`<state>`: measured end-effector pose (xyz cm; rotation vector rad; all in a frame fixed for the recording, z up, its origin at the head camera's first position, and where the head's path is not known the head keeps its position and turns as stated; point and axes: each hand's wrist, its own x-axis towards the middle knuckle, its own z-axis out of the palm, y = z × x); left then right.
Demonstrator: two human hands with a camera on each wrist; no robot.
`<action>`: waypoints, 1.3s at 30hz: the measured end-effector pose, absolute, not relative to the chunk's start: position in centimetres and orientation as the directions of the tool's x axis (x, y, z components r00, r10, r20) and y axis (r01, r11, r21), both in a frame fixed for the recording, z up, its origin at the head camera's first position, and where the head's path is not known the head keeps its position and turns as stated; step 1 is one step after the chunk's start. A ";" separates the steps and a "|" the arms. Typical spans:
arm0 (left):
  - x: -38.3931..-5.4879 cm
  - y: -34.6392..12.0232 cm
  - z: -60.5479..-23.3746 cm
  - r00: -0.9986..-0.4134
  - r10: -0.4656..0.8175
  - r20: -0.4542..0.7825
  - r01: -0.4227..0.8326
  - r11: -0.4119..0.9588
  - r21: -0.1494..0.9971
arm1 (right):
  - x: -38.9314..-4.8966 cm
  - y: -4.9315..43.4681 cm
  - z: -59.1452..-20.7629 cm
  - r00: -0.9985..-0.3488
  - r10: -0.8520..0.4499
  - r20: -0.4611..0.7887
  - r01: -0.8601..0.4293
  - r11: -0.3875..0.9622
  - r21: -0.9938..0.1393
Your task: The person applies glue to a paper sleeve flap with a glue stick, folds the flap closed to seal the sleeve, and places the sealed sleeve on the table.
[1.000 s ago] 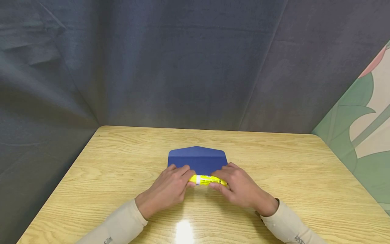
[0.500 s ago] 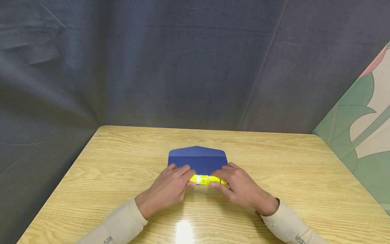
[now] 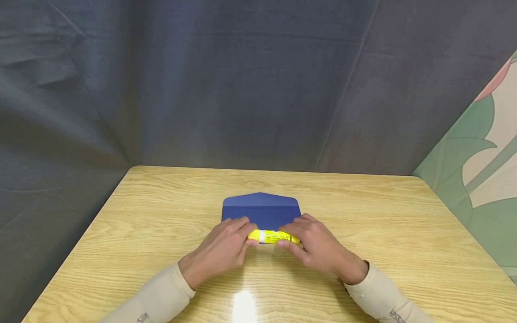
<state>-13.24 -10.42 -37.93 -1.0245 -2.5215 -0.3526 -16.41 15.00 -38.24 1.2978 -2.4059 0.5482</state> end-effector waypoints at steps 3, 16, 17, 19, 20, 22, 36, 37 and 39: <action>-13.3 -10.4 -38.0 -0.643 0.615 0.457 0.719 0.690 0.085 | -16.4 15.0 -38.2 -0.513 -0.710 0.482 -0.849 0.504 -0.160; -13.4 -10.5 -38.2 -0.617 0.637 0.462 0.736 0.675 0.052 | -16.5 15.0 -38.4 -0.498 -0.715 0.491 -0.856 0.498 -0.142; -13.4 -10.5 -38.2 -0.614 0.638 0.465 0.736 0.676 0.043 | -16.5 15.0 -38.5 -0.498 -0.715 0.491 -0.855 0.499 -0.141; -13.4 -10.6 -38.2 -0.606 0.640 0.472 0.736 0.677 0.028 | -16.4 14.9 -38.5 -0.503 -0.713 0.488 -0.852 0.504 -0.141; -13.4 -10.6 -38.2 -0.603 0.641 0.474 0.735 0.677 0.020 | -16.4 14.9 -38.5 -0.508 -0.713 0.483 -0.849 0.509 -0.142; -13.4 -10.6 -38.2 -0.598 0.644 0.477 0.735 0.679 0.004 | -16.3 14.9 -38.5 -0.521 -0.712 0.471 -0.843 0.518 -0.149; -13.4 -10.6 -38.0 -0.567 0.635 0.525 0.719 0.692 -0.061 | -16.1 14.9 -38.1 -0.575 -0.708 0.409 -0.816 0.534 -0.223; -13.4 -10.6 -38.0 -0.563 0.636 0.528 0.721 0.690 -0.063 | -16.1 14.9 -38.1 -0.576 -0.709 0.407 -0.815 0.533 -0.226; -13.4 -10.5 -38.0 -0.559 0.636 0.532 0.723 0.688 -0.063 | -16.1 15.0 -38.1 -0.576 -0.711 0.403 -0.816 0.530 -0.231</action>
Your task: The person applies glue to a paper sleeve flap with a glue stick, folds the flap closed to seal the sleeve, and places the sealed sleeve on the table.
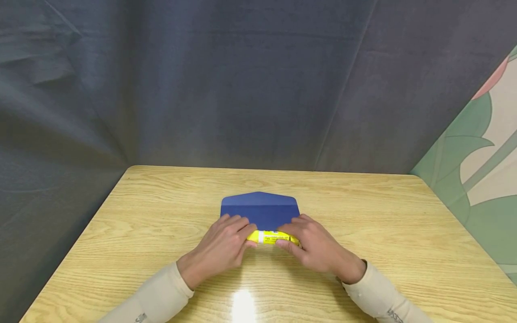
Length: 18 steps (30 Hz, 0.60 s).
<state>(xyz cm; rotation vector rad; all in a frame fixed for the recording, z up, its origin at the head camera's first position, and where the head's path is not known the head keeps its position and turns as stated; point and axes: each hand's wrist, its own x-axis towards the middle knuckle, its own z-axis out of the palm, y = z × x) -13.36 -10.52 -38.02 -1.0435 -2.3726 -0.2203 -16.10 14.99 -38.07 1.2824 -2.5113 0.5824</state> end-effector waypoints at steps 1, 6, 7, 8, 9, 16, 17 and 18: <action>-13.4 -10.5 -38.0 -0.558 0.636 0.533 0.724 0.687 -0.062 | -16.1 15.0 -38.1 -0.576 -0.713 0.401 -0.817 0.528 -0.233; -13.3 -10.5 -38.0 -0.560 0.630 0.538 0.717 0.694 -0.067 | -16.2 15.1 -38.0 -0.583 -0.714 0.388 -0.812 0.525 -0.255; -13.3 -10.5 -38.0 -0.562 0.628 0.538 0.713 0.698 -0.070 | -16.2 15.1 -38.0 -0.584 -0.712 0.389 -0.812 0.524 -0.259; -13.3 -10.5 -38.0 -0.564 0.625 0.539 0.708 0.702 -0.074 | -16.2 15.1 -38.0 -0.584 -0.711 0.393 -0.812 0.522 -0.261; -13.3 -10.4 -38.0 -0.568 0.621 0.540 0.702 0.708 -0.076 | -16.2 15.1 -38.0 -0.582 -0.710 0.398 -0.813 0.521 -0.259; -13.2 -10.4 -38.1 -0.598 0.575 0.559 0.673 0.739 -0.040 | -16.3 14.9 -38.3 -0.530 -0.713 0.460 -0.843 0.500 -0.196; -13.2 -10.3 -38.1 -0.600 0.572 0.560 0.671 0.740 -0.037 | -16.3 14.8 -38.3 -0.525 -0.713 0.465 -0.846 0.498 -0.191; -13.2 -10.3 -38.1 -0.600 0.571 0.559 0.671 0.740 -0.036 | -16.3 14.8 -38.4 -0.520 -0.713 0.471 -0.848 0.496 -0.187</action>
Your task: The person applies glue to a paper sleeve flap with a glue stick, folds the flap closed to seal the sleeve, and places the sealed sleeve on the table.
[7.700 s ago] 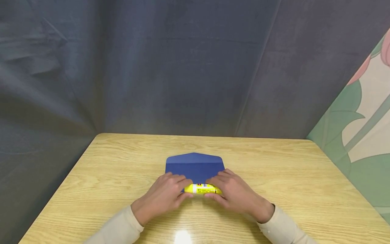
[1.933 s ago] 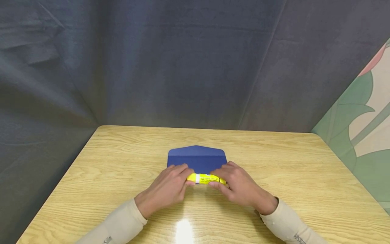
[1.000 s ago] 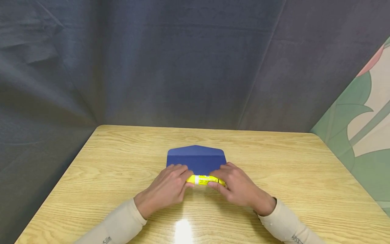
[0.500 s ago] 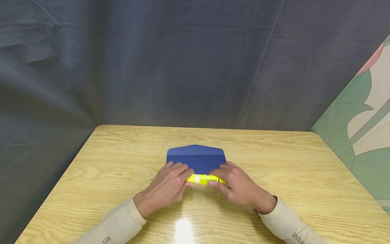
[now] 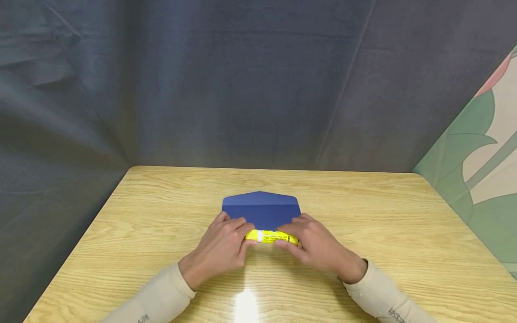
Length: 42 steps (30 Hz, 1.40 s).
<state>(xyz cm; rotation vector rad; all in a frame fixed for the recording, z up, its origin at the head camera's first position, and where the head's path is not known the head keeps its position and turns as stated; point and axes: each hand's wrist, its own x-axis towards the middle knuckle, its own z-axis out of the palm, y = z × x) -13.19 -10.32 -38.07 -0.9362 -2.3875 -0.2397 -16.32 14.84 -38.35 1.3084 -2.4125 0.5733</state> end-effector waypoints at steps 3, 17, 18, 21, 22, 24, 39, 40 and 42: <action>-13.1 -10.3 -38.1 -0.603 0.572 0.555 0.671 0.741 -0.035 | -16.4 14.8 -38.4 -0.510 -0.715 0.478 -0.853 0.490 -0.178; -13.2 -10.5 -37.9 -0.544 0.622 0.564 0.718 0.692 -0.071 | -16.8 15.3 -38.2 -0.496 -0.753 0.432 -0.868 0.441 -0.227; -13.2 -10.5 -37.9 -0.541 0.623 0.565 0.721 0.689 -0.070 | -16.8 15.3 -38.2 -0.495 -0.755 0.431 -0.869 0.440 -0.228; -13.2 -10.6 -37.9 -0.532 0.626 0.571 0.730 0.680 -0.066 | -16.9 15.4 -38.2 -0.489 -0.759 0.431 -0.872 0.433 -0.228; -13.3 -10.6 -37.9 -0.528 0.627 0.572 0.733 0.677 -0.065 | -16.9 15.4 -38.2 -0.487 -0.760 0.431 -0.874 0.429 -0.229; -13.3 -10.6 -37.9 -0.521 0.629 0.577 0.738 0.671 -0.065 | -16.9 15.5 -38.3 -0.483 -0.763 0.430 -0.876 0.425 -0.230; -13.4 -10.6 -38.1 -0.496 0.644 0.583 0.755 0.651 -0.077 | -17.0 15.7 -38.2 -0.494 -0.764 0.414 -0.869 0.421 -0.260; -13.4 -10.6 -38.1 -0.501 0.642 0.580 0.753 0.654 -0.074 | -17.0 15.8 -38.2 -0.495 -0.763 0.416 -0.868 0.422 -0.260; -13.3 -10.5 -38.1 -0.513 0.638 0.574 0.748 0.660 -0.066 | -17.1 15.8 -38.2 -0.496 -0.761 0.418 -0.868 0.423 -0.259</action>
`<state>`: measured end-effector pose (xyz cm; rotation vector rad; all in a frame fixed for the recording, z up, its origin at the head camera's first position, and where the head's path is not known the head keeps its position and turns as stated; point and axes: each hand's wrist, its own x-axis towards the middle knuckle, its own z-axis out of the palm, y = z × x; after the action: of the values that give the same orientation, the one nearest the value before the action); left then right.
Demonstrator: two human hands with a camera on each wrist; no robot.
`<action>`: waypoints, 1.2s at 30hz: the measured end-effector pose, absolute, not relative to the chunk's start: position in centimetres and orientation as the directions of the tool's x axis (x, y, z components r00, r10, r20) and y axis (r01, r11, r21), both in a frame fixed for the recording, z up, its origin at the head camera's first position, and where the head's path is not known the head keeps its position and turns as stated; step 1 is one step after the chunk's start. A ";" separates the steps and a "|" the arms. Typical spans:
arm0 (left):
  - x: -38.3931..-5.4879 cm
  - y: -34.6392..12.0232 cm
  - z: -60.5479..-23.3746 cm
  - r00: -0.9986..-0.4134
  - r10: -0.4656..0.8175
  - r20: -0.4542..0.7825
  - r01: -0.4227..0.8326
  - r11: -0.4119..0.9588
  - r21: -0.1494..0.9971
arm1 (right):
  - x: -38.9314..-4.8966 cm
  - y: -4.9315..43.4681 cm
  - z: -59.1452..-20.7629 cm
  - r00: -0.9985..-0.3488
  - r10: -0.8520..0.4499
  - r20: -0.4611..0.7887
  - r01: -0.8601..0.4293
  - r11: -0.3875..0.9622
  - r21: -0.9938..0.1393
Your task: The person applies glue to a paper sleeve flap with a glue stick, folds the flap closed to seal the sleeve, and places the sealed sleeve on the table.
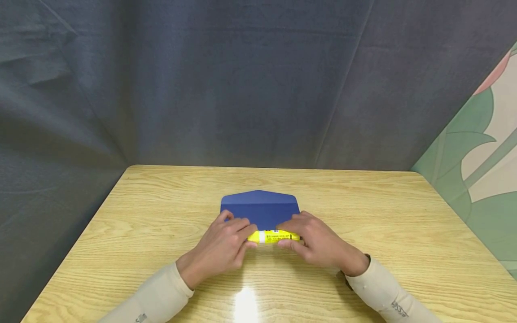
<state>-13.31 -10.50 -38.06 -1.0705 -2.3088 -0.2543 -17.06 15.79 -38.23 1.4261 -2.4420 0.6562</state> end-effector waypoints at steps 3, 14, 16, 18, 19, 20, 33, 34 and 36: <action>-13.2 -10.4 -38.0 -0.532 0.632 0.564 0.740 0.670 -0.053 | -17.1 15.7 -38.2 -0.494 -0.757 0.427 -0.870 0.426 -0.250; -13.3 -10.7 -37.8 -0.549 0.573 0.608 0.708 0.705 -0.025 | -17.0 15.2 -38.2 -0.520 -0.733 0.439 -0.853 0.474 -0.219; -13.3 -10.7 -37.8 -0.545 0.562 0.622 0.705 0.709 -0.023 | -16.9 15.1 -38.1 -0.521 -0.728 0.446 -0.852 0.477 -0.217; -13.3 -10.7 -37.9 -0.542 0.551 0.634 0.701 0.713 -0.020 | -16.9 15.0 -38.1 -0.516 -0.722 0.461 -0.854 0.476 -0.211; -13.3 -10.7 -37.9 -0.542 0.546 0.639 0.699 0.715 -0.018 | -16.9 15.0 -38.1 -0.511 -0.718 0.472 -0.856 0.474 -0.206; -13.2 -10.8 -37.9 -0.542 0.542 0.642 0.697 0.717 -0.017 | -16.9 14.9 -38.1 -0.507 -0.714 0.482 -0.858 0.472 -0.203; -13.4 -10.6 -37.8 -0.621 0.560 0.548 0.706 0.703 0.082 | -16.6 15.0 -38.2 -0.493 -0.691 0.529 -0.855 0.498 -0.145; -13.4 -10.6 -37.8 -0.631 0.564 0.532 0.708 0.699 0.100 | -16.6 15.0 -38.2 -0.488 -0.692 0.531 -0.857 0.496 -0.141; -13.4 -10.6 -37.7 -0.647 0.571 0.505 0.710 0.693 0.126 | -16.6 15.0 -38.1 -0.479 -0.695 0.536 -0.861 0.490 -0.135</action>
<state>-13.39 -10.55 -37.74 -0.9919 -2.4729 -0.4381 -16.60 14.96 -38.15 1.2921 -2.3271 0.5492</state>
